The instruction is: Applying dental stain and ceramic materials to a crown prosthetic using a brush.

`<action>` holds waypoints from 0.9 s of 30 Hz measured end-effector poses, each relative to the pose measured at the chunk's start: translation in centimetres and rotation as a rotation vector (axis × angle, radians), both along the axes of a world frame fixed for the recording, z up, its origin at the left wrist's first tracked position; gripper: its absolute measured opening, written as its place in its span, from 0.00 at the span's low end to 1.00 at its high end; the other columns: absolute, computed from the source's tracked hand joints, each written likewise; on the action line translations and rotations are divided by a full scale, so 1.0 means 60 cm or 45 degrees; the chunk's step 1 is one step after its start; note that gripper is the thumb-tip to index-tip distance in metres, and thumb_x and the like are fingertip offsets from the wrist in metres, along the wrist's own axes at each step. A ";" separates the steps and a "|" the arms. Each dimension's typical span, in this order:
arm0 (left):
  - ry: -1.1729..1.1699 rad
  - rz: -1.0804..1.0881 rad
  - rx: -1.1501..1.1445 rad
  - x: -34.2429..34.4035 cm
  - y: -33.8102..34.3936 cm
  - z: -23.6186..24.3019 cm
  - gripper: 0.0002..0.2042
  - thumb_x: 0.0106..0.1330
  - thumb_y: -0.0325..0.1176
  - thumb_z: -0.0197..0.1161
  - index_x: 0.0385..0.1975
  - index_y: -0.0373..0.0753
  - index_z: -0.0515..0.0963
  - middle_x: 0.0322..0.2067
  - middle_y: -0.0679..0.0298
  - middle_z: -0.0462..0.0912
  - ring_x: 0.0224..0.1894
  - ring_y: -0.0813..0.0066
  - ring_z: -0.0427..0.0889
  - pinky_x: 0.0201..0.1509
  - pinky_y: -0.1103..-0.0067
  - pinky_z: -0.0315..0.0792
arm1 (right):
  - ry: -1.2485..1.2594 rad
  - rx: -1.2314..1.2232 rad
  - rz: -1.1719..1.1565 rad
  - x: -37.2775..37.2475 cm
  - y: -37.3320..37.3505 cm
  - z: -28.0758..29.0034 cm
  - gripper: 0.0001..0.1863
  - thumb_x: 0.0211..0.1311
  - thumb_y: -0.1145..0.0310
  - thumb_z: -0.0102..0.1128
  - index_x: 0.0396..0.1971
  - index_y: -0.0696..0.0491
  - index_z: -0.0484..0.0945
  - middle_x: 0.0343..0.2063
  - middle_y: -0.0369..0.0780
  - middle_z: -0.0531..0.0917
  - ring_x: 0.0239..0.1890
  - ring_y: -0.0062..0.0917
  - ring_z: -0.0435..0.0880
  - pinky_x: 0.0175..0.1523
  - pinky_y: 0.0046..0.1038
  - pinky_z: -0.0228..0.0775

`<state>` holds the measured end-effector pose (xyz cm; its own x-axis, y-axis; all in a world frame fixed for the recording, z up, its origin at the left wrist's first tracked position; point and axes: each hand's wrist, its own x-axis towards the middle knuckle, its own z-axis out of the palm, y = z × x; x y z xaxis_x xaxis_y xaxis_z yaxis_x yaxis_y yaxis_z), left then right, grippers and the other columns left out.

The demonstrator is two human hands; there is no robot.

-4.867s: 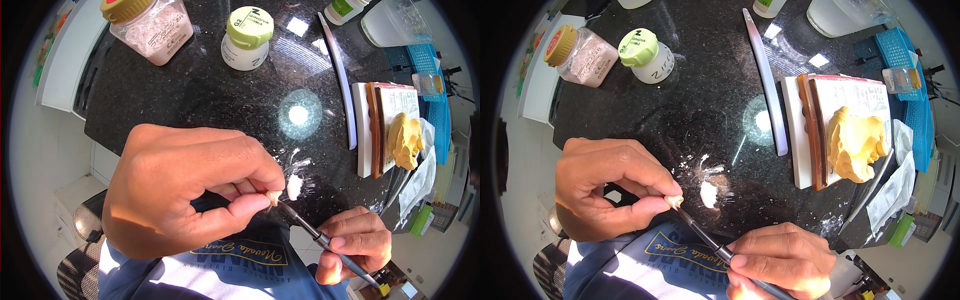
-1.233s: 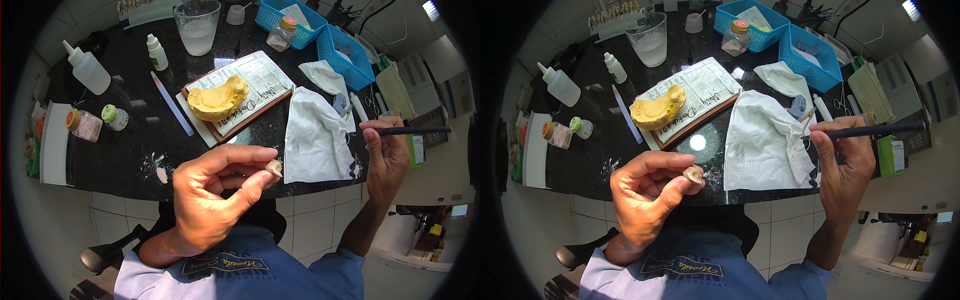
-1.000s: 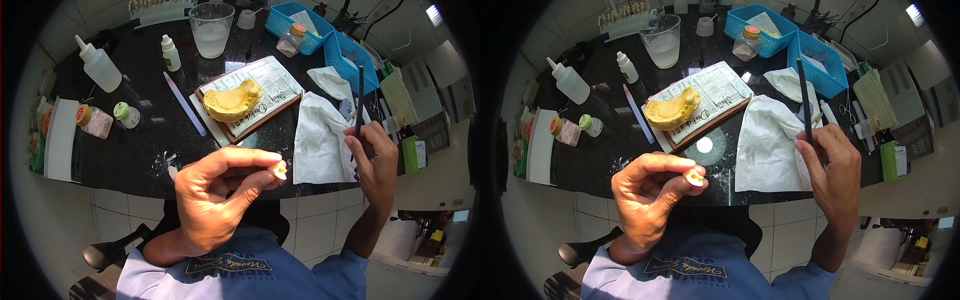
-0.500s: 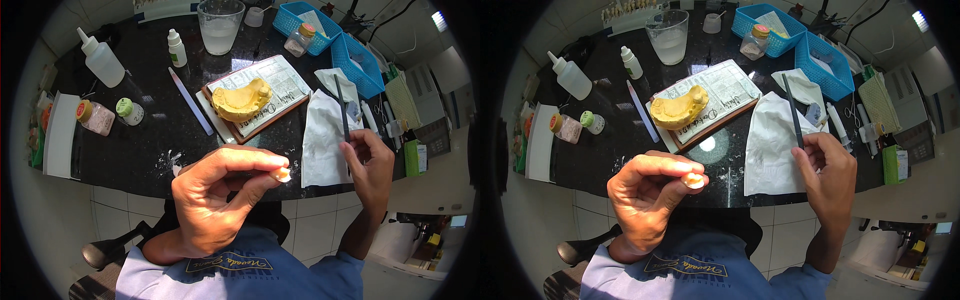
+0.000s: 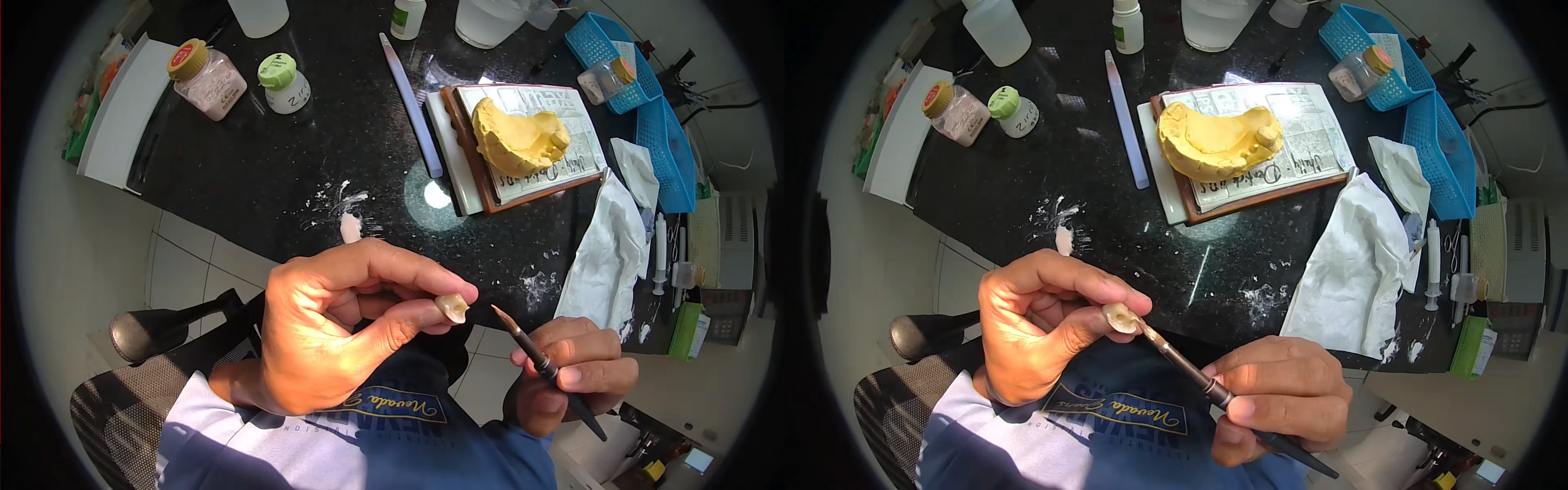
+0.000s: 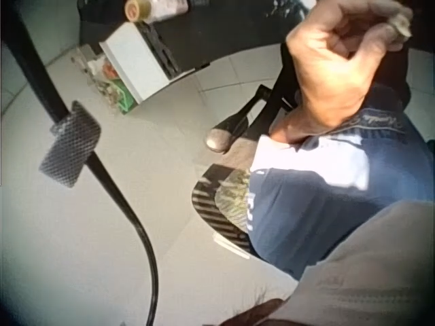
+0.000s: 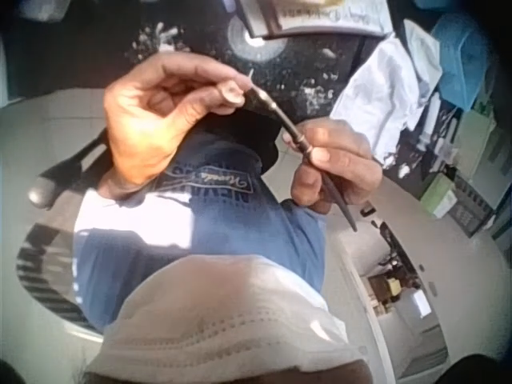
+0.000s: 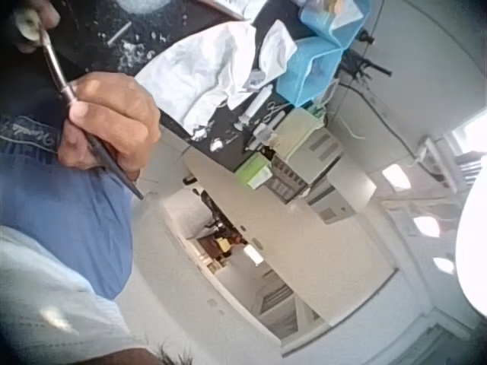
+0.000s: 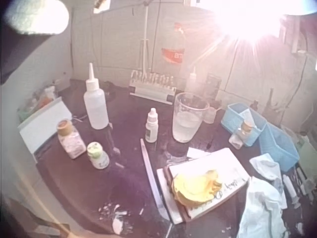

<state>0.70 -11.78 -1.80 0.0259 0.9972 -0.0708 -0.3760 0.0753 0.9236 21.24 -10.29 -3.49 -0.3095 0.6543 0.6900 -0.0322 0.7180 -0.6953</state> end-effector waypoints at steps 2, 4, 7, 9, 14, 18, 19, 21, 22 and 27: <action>-0.003 0.018 -0.012 -0.008 -0.003 -0.009 0.07 0.57 0.18 0.63 0.34 0.28 0.75 0.33 0.45 0.82 0.37 0.64 0.85 0.42 0.76 0.81 | 0.021 0.017 0.066 -0.010 0.008 -0.007 0.15 0.58 0.68 0.62 0.35 0.55 0.64 0.26 0.41 0.72 0.19 0.25 0.77 0.22 0.23 0.75; 0.005 0.049 -0.040 -0.013 -0.008 -0.013 0.07 0.58 0.17 0.62 0.35 0.27 0.75 0.33 0.46 0.82 0.36 0.65 0.85 0.42 0.76 0.81 | 0.044 0.061 0.130 -0.019 0.012 -0.012 0.14 0.57 0.70 0.62 0.36 0.56 0.65 0.26 0.42 0.72 0.13 0.23 0.76 0.16 0.22 0.71; 0.065 0.066 0.000 -0.014 -0.011 -0.015 0.06 0.58 0.16 0.60 0.35 0.26 0.76 0.33 0.46 0.82 0.36 0.65 0.84 0.42 0.76 0.80 | 0.086 0.019 0.110 -0.024 0.014 -0.012 0.12 0.45 0.77 0.65 0.30 0.60 0.73 0.22 0.40 0.76 0.18 0.24 0.78 0.20 0.21 0.78; 0.090 0.070 0.009 -0.015 -0.010 -0.017 0.06 0.58 0.15 0.60 0.36 0.26 0.76 0.33 0.46 0.82 0.36 0.65 0.84 0.42 0.76 0.80 | 0.053 -0.036 0.187 -0.018 0.019 -0.009 0.11 0.45 0.77 0.66 0.30 0.60 0.74 0.21 0.39 0.75 0.18 0.24 0.78 0.19 0.21 0.78; 0.138 0.067 0.050 -0.017 -0.009 -0.023 0.06 0.58 0.14 0.59 0.35 0.26 0.76 0.33 0.46 0.82 0.36 0.65 0.84 0.41 0.76 0.80 | -0.048 -0.109 0.244 -0.016 0.021 -0.001 0.14 0.44 0.78 0.68 0.32 0.60 0.76 0.21 0.38 0.75 0.18 0.24 0.78 0.20 0.21 0.77; 0.140 0.056 0.070 -0.019 -0.009 -0.024 0.06 0.58 0.14 0.59 0.35 0.25 0.76 0.33 0.46 0.82 0.36 0.64 0.84 0.42 0.76 0.80 | -0.049 -0.115 0.212 -0.019 0.018 -0.001 0.14 0.43 0.78 0.69 0.32 0.60 0.76 0.21 0.38 0.75 0.18 0.23 0.78 0.20 0.21 0.77; 0.142 0.052 0.070 -0.019 -0.009 -0.024 0.06 0.58 0.13 0.59 0.35 0.25 0.76 0.34 0.46 0.82 0.36 0.64 0.84 0.42 0.76 0.80 | -0.056 -0.128 0.218 -0.020 0.018 0.001 0.14 0.42 0.78 0.68 0.32 0.59 0.76 0.21 0.38 0.75 0.18 0.23 0.78 0.20 0.20 0.77; 0.152 0.047 0.062 -0.019 -0.009 -0.023 0.07 0.57 0.13 0.59 0.35 0.25 0.76 0.34 0.45 0.82 0.37 0.64 0.84 0.43 0.75 0.80 | -0.066 -0.142 0.224 -0.020 0.019 0.001 0.14 0.42 0.79 0.68 0.32 0.59 0.76 0.21 0.38 0.75 0.18 0.23 0.78 0.20 0.20 0.76; 0.164 0.042 0.055 -0.019 -0.009 -0.023 0.07 0.57 0.12 0.59 0.35 0.25 0.76 0.34 0.45 0.82 0.37 0.63 0.84 0.43 0.75 0.80 | -0.054 -0.135 0.213 -0.022 0.019 0.000 0.14 0.42 0.79 0.68 0.31 0.59 0.76 0.21 0.38 0.75 0.18 0.23 0.78 0.19 0.20 0.76; 0.154 0.029 0.093 -0.021 -0.008 -0.026 0.08 0.56 0.11 0.59 0.34 0.25 0.76 0.34 0.45 0.82 0.38 0.63 0.84 0.44 0.75 0.80 | -0.031 -0.110 0.140 -0.028 0.015 -0.002 0.13 0.41 0.80 0.67 0.30 0.59 0.76 0.21 0.38 0.75 0.17 0.23 0.77 0.19 0.20 0.76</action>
<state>-0.55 -12.25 -3.37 -0.0014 1.0000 0.0007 -0.2626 -0.0011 0.9649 19.58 -9.37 -3.63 -0.3989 0.6720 0.6240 -0.0897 0.6486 -0.7558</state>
